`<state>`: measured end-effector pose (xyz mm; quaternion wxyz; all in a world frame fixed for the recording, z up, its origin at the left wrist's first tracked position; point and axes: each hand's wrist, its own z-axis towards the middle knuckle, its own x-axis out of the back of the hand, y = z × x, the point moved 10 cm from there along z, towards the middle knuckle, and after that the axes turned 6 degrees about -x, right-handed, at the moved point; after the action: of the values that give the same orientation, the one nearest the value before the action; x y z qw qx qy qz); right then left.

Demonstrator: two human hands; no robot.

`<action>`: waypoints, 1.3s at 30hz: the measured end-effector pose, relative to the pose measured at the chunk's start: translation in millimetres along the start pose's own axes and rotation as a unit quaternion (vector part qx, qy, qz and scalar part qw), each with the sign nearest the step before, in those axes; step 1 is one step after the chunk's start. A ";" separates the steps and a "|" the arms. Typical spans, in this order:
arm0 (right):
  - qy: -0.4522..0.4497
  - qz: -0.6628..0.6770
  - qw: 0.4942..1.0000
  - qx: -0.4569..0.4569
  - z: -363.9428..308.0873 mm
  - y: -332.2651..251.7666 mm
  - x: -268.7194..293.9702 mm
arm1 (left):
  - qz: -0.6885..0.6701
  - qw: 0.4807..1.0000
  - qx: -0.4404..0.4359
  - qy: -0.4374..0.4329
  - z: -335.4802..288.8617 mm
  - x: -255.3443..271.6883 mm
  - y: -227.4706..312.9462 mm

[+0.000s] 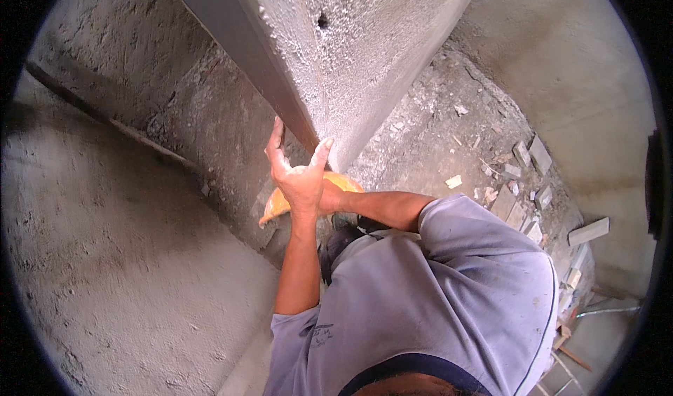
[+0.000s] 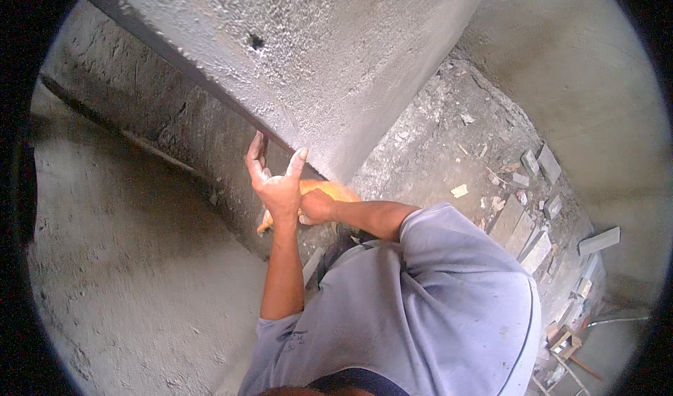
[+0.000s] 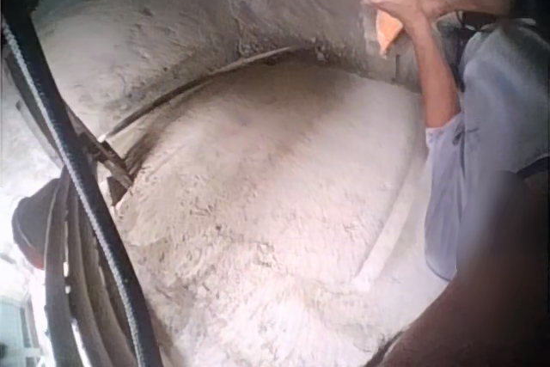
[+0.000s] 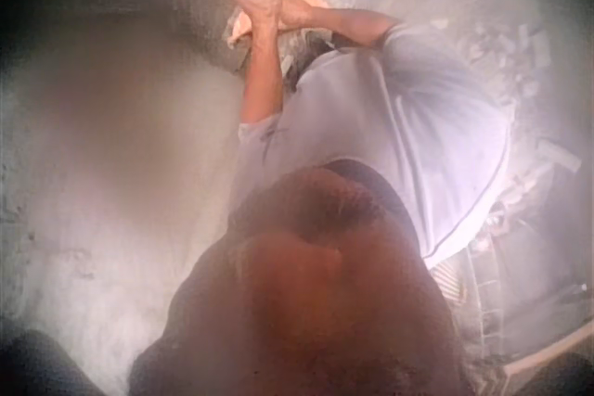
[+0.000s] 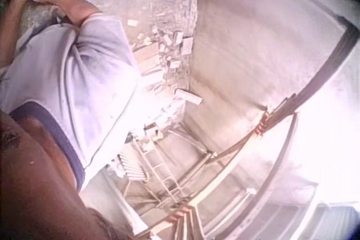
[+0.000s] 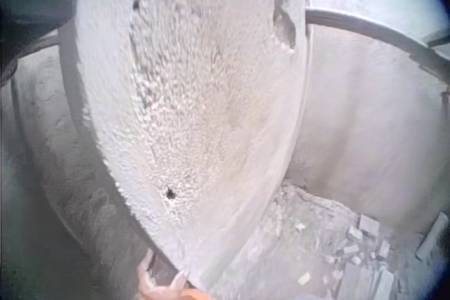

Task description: The person walks through a construction site, picks up a long wooden straightedge, and uses it to smooth a freshly plastered wall. The person then picks up an orange plastic basin and places it on the floor.

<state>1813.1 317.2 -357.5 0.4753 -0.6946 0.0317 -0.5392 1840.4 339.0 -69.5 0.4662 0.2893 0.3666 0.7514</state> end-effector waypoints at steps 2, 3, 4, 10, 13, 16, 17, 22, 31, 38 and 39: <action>-0.012 -0.023 1.000 -0.014 -1.9 0.4 8.2 | 0.009 1.000 0.001 -0.001 2.9 -3.0 -1.5; -0.095 -0.039 0.993 -0.061 -7.5 -19.9 25.7 | 0.023 1.000 0.007 0.004 0.9 4.0 -7.0; -0.108 -0.055 0.991 -0.061 -10.7 -24.1 39.2 | 0.026 1.000 0.010 -0.002 2.8 1.2 -5.4; -0.103 -0.054 0.992 -0.047 -43.6 -11.2 56.6 | 0.023 0.999 0.027 -0.016 7.9 -7.5 -1.3; -0.097 -0.063 0.990 -0.077 -59.2 4.1 66.3 | 0.071 0.997 0.010 -0.018 10.3 -3.0 -0.3; -0.069 -0.050 0.991 -0.098 -81.8 30.4 76.6 | 0.045 0.999 -0.003 -0.009 9.1 -4.3 -7.6; -0.051 -0.048 0.992 -0.102 -88.1 39.1 78.3 | 0.038 0.999 0.003 -0.015 11.4 -2.8 -8.8; 0.013 -0.035 0.985 -0.166 -164.8 113.3 111.0 | 0.035 0.998 0.042 -0.006 10.5 3.2 -12.2; 0.248 0.001 0.873 -0.420 -368.5 241.8 247.7 | 0.073 0.992 0.096 0.031 1.7 15.3 -25.2; 0.414 -0.318 0.711 -0.472 -548.7 197.0 612.5 | 0.150 0.980 0.132 0.020 4.1 17.3 -43.0; 0.430 -0.309 0.715 -0.456 -559.0 163.7 655.0 | 0.156 0.977 0.143 0.031 -0.4 11.8 -33.2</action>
<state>1727.1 -486.7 -18.8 -0.1575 -0.4910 0.2583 -0.8169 1851.6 359.5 -96.0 0.2856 0.3831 0.4347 0.7634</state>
